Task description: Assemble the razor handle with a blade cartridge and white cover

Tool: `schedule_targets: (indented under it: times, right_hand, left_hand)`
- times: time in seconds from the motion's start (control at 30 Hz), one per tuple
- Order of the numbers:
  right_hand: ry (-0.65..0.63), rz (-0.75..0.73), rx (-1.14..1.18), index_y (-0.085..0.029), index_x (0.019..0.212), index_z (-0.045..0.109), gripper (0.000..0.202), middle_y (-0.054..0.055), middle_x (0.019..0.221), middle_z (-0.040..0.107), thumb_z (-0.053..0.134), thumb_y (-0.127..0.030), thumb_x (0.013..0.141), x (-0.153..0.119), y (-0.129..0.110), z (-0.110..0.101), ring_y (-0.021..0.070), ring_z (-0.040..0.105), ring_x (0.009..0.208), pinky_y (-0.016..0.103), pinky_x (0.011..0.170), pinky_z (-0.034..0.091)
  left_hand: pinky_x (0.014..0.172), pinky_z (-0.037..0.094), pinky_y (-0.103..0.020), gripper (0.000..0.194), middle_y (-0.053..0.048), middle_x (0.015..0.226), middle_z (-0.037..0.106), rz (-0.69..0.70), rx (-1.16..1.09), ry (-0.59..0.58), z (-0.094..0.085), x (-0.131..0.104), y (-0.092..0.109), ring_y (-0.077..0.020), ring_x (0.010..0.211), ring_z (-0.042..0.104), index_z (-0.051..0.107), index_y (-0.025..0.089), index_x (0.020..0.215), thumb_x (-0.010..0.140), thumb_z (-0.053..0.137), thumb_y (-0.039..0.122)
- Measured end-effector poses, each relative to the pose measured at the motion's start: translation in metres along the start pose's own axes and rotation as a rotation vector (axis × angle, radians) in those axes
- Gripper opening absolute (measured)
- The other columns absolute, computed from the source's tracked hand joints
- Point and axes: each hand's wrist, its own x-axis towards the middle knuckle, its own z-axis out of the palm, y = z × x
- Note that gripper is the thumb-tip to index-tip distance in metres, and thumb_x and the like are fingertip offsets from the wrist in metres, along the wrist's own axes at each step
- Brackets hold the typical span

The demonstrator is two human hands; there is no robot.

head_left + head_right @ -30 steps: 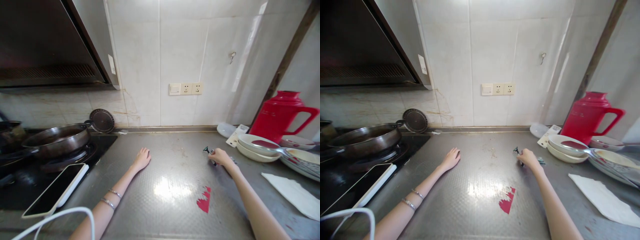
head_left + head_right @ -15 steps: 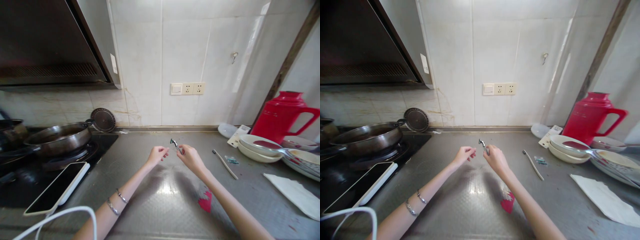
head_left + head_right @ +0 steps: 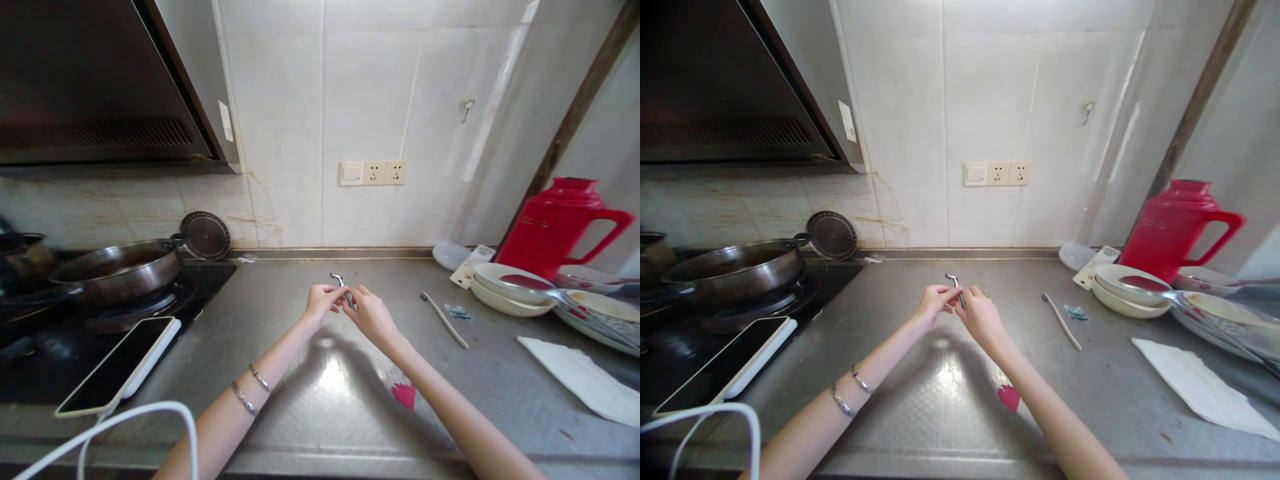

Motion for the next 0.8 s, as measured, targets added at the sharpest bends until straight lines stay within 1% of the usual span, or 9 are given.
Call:
schedule_targets:
  times: [0.1, 0.17, 0.23, 0.37, 0.43, 0.53, 0.63, 0.73, 0.8]
  right_hand:
    - [-0.025, -0.041, 0.065, -0.019, 0.099, 0.061, 0.021, 0.005, 0.087, 0.061, 0.05, -0.03, 0.085, -0.001, 0.003, -0.001, 0.0141, 0.057, 0.068, 0.023, 0.061, 0.037]
    - [-0.022, -0.058, 0.124, -0.019, 0.102, 0.062, 0.026, 0.005, 0.086, 0.061, 0.049, -0.034, 0.085, -0.003, 0.009, -0.003, 0.0142, 0.057, 0.067, 0.024, 0.062, 0.039]
    - [-0.021, -0.083, 0.188, -0.017, 0.106, 0.062, 0.031, 0.006, 0.086, 0.062, 0.046, -0.034, 0.087, -0.005, 0.019, -0.008, 0.0144, 0.057, 0.068, 0.024, 0.064, 0.04]
    - [-0.099, -0.124, 0.244, -0.016, 0.105, 0.064, 0.032, 0.006, 0.085, 0.065, 0.044, -0.031, 0.086, -0.013, 0.046, -0.022, 0.0144, 0.057, 0.067, 0.025, 0.066, 0.042]
    - [-0.122, -0.087, 0.201, -0.016, 0.101, 0.066, 0.031, 0.006, 0.084, 0.066, 0.043, -0.031, 0.085, -0.017, 0.063, -0.027, 0.0153, 0.058, 0.067, 0.025, 0.066, 0.042]
    - [-0.121, -0.009, 0.1, -0.017, 0.097, 0.068, 0.032, 0.007, 0.085, 0.067, 0.042, -0.031, 0.084, -0.022, 0.093, -0.032, 0.0171, 0.06, 0.072, 0.025, 0.066, 0.042]
    - [-0.114, 0.081, -0.004, -0.017, 0.096, 0.068, 0.031, 0.008, 0.089, 0.068, 0.043, -0.03, 0.082, -0.028, 0.123, -0.036, 0.0186, 0.062, 0.078, 0.025, 0.068, 0.042]
    - [-0.124, 0.225, -0.084, -0.018, 0.095, 0.068, 0.03, 0.008, 0.088, 0.069, 0.045, -0.03, 0.08, -0.036, 0.15, -0.043, 0.02, 0.063, 0.08, 0.025, 0.069, 0.041]
    - [-0.153, 0.316, -0.114, -0.019, 0.09, 0.068, 0.027, 0.007, 0.085, 0.069, 0.046, -0.032, 0.08, -0.041, 0.165, -0.048, 0.0203, 0.063, 0.078, 0.025, 0.066, 0.04]
  left_hand:
    - [0.046, 0.045, -0.02, 0.03, -0.004, 0.061, 0.061, 0.03, 0.036, 0.003, -0.004, 0.003, 0.003, -0.0084, 0.049, 0.053, 0.064, 0.009, 0.07, 0.072, 0.063, 0.039]
    - [0.047, 0.047, -0.02, 0.03, -0.005, 0.065, 0.062, 0.021, 0.206, -0.013, -0.011, 0.008, 0.004, -0.008, 0.051, 0.054, 0.064, 0.009, 0.073, 0.078, 0.055, 0.038]
    - [0.049, 0.047, -0.019, 0.031, -0.006, 0.068, 0.064, -0.018, 0.467, -0.06, -0.021, 0.015, 0.004, -0.008, 0.053, 0.055, 0.064, 0.009, 0.074, 0.081, 0.049, 0.036]
    - [0.046, 0.044, -0.021, 0.023, -0.003, 0.053, 0.059, -0.082, 0.698, -0.098, -0.039, 0.029, -0.003, -0.0107, 0.047, 0.054, 0.062, 0.01, 0.058, 0.072, 0.056, 0.027]
    - [0.047, 0.042, -0.022, 0.024, -0.002, 0.048, 0.056, -0.066, 0.812, -0.091, -0.044, 0.036, -0.007, -0.012, 0.047, 0.053, 0.059, 0.01, 0.051, 0.07, 0.056, 0.025]
    - [0.054, 0.041, -0.023, 0.023, -0.004, 0.049, 0.056, 0.0, 0.967, -0.069, -0.047, 0.043, -0.014, -0.0153, 0.057, 0.057, 0.059, 0.011, 0.049, 0.069, 0.054, 0.022]
    - [0.059, 0.04, -0.023, 0.019, -0.007, 0.057, 0.062, 0.054, 1.079, -0.063, -0.045, 0.048, -0.019, -0.0175, 0.066, 0.06, 0.062, 0.011, 0.055, 0.069, 0.053, 0.02]
    - [0.059, 0.04, -0.024, 0.017, -0.01, 0.065, 0.065, 0.068, 1.153, -0.073, -0.043, 0.051, -0.024, -0.0183, 0.068, 0.061, 0.065, 0.011, 0.062, 0.069, 0.053, 0.021]
    - [0.058, 0.04, -0.023, 0.019, -0.011, 0.068, 0.067, 0.063, 1.186, -0.074, -0.043, 0.052, -0.027, -0.0184, 0.068, 0.062, 0.066, 0.011, 0.066, 0.07, 0.052, 0.023]
